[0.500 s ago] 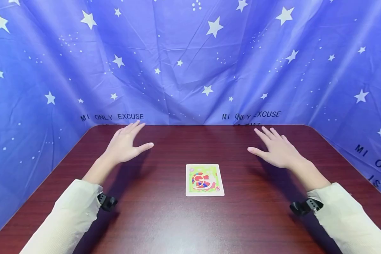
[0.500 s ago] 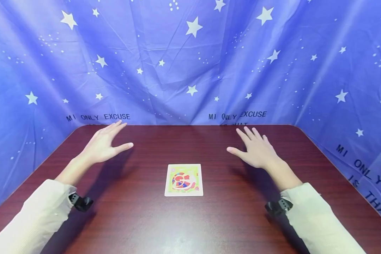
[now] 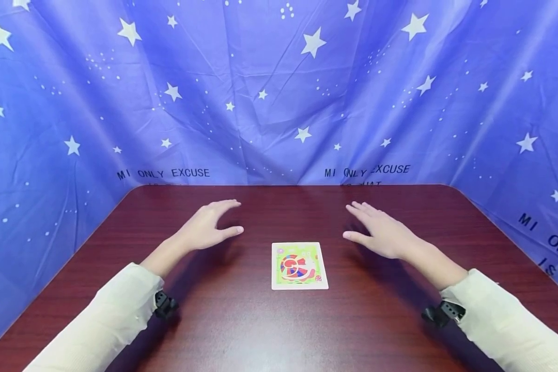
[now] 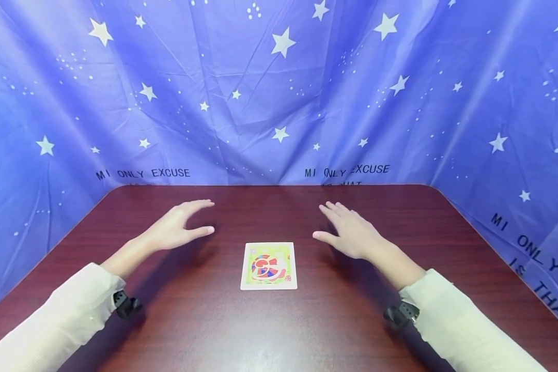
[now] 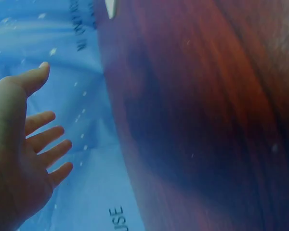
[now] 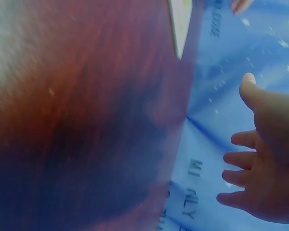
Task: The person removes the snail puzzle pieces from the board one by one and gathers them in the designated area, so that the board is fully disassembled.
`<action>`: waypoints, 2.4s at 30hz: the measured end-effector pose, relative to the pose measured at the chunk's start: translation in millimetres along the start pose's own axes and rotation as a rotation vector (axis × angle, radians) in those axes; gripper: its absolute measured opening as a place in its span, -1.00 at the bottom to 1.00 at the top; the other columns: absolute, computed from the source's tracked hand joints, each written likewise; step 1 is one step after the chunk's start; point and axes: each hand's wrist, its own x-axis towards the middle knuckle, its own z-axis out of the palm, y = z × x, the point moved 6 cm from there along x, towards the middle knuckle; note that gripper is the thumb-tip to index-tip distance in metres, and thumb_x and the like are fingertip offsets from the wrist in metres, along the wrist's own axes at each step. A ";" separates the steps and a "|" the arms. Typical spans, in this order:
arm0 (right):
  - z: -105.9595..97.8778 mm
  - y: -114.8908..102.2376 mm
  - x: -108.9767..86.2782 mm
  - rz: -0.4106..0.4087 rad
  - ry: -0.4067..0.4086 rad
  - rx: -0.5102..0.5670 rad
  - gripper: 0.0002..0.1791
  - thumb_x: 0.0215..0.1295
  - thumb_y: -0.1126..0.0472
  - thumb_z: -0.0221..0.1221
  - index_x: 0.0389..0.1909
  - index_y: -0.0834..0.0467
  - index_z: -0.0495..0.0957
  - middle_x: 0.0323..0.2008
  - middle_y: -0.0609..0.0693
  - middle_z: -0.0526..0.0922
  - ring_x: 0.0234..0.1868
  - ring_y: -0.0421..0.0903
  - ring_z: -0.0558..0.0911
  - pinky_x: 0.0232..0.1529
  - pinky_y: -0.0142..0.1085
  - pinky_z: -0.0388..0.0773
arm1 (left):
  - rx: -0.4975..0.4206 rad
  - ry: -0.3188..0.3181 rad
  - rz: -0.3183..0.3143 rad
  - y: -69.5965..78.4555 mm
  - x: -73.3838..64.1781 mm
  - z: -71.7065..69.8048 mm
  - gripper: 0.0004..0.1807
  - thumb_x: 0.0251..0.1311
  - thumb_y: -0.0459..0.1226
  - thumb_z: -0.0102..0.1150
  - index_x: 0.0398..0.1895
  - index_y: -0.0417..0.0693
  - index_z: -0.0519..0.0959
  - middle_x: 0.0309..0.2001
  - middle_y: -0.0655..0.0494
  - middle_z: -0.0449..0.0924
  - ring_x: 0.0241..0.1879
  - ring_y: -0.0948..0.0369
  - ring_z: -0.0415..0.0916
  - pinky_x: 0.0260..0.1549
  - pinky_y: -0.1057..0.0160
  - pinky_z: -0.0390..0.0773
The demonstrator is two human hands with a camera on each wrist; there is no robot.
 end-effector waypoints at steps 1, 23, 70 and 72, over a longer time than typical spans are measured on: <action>3.0 -3.6 -0.3 -0.013 -0.003 0.001 -0.21 0.34 -0.19 0.06 0.41 0.23 0.20 0.42 0.29 0.22 0.45 0.29 0.15 0.39 0.21 0.13 | -0.007 -0.010 0.011 3.1 0.2 3.5 -0.30 0.13 -0.01 0.26 0.28 -0.16 0.40 0.31 -0.14 0.42 0.34 -0.09 0.32 0.33 -0.12 0.26; 58.7 -93.6 -22.5 -0.318 -0.148 -0.042 -0.34 0.34 -0.15 0.07 0.33 0.15 0.34 0.37 0.13 0.37 0.38 0.15 0.37 0.30 0.03 0.38 | -0.041 -0.275 0.090 68.3 2.9 72.1 -0.42 0.08 -0.04 0.30 0.15 -0.10 0.51 0.10 0.02 0.51 0.12 0.08 0.46 0.15 0.05 0.46; 69.5 -103.0 -10.7 -0.421 -0.097 0.019 -0.51 0.36 0.13 0.12 0.30 0.04 0.41 0.31 0.16 0.44 0.31 0.05 0.47 0.10 -0.15 0.56 | -0.146 -0.328 -0.247 77.5 42.9 83.8 -0.88 -0.08 -0.38 0.45 -0.51 -0.17 0.66 -0.50 0.08 0.65 -0.45 0.31 0.43 -0.48 0.45 0.43; 69.4 -103.6 -11.0 -0.428 -0.094 0.021 -0.51 0.36 0.12 0.11 0.30 0.05 0.42 0.31 0.16 0.44 0.31 0.05 0.47 0.10 -0.15 0.56 | -0.164 -0.344 -0.253 77.6 42.7 84.6 -0.90 -0.09 -0.39 0.45 -0.54 -0.15 0.66 -0.52 0.09 0.65 -0.45 0.32 0.39 -0.50 0.48 0.38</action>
